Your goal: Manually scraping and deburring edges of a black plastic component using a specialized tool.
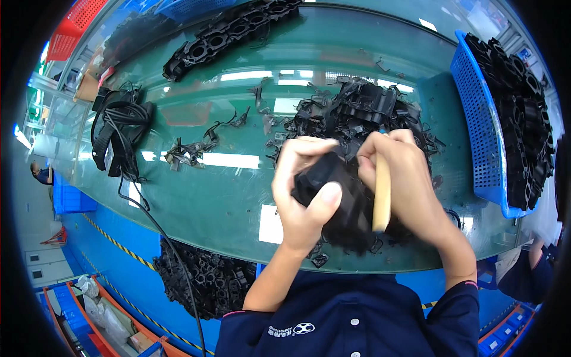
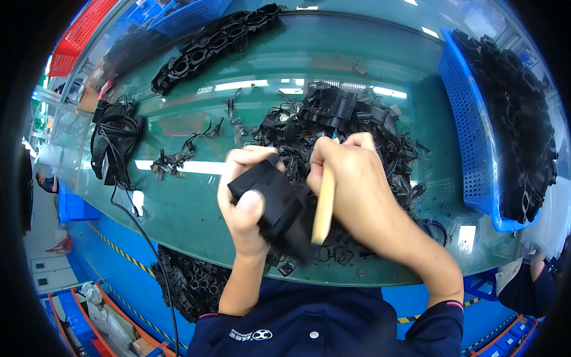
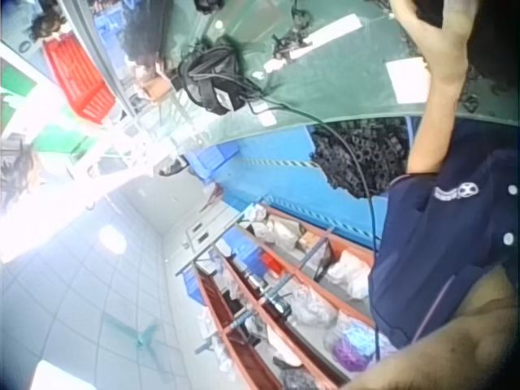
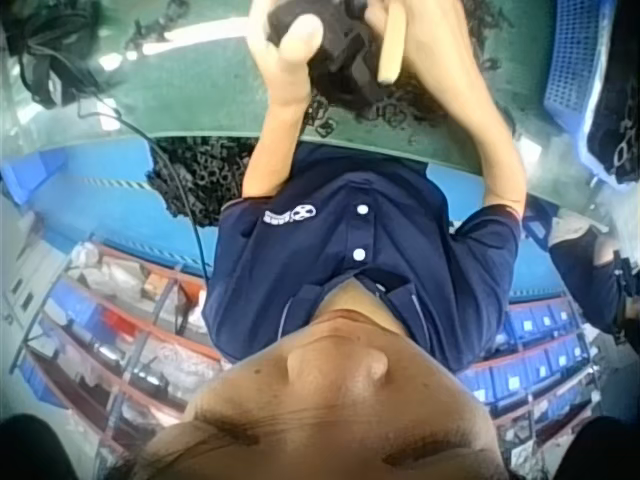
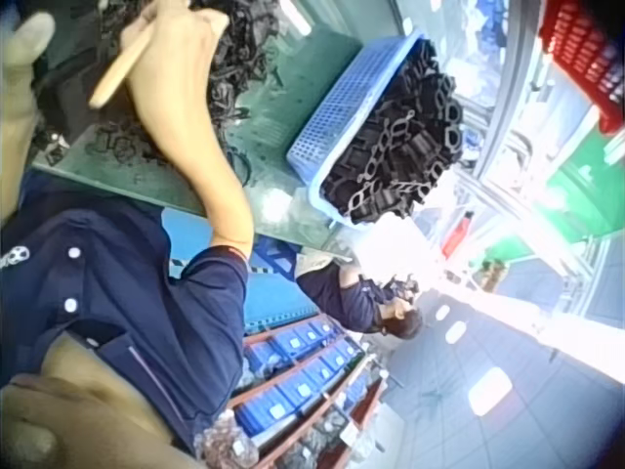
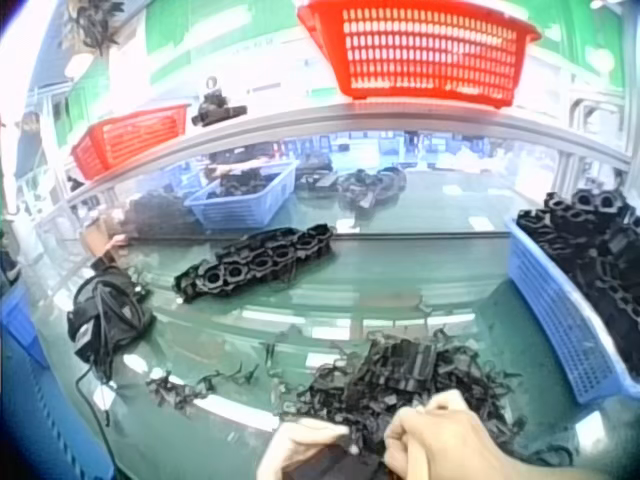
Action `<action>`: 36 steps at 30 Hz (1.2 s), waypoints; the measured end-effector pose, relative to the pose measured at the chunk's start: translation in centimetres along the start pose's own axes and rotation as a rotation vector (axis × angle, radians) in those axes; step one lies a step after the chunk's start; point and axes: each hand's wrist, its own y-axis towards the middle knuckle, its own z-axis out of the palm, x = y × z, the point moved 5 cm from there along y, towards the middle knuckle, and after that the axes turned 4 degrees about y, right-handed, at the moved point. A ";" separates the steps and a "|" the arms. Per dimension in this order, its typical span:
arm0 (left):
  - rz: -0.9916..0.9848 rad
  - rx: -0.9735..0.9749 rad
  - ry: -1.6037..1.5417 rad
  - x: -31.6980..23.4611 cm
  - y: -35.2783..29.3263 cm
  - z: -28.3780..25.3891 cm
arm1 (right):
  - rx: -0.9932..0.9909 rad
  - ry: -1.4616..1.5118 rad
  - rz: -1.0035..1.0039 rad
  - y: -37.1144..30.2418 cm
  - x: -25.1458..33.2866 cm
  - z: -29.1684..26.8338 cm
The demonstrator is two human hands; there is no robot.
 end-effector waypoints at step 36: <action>-0.144 -0.112 -0.105 0.1 0.4 -0.7 | 0.125 0.168 0.032 -1.3 1.7 0.2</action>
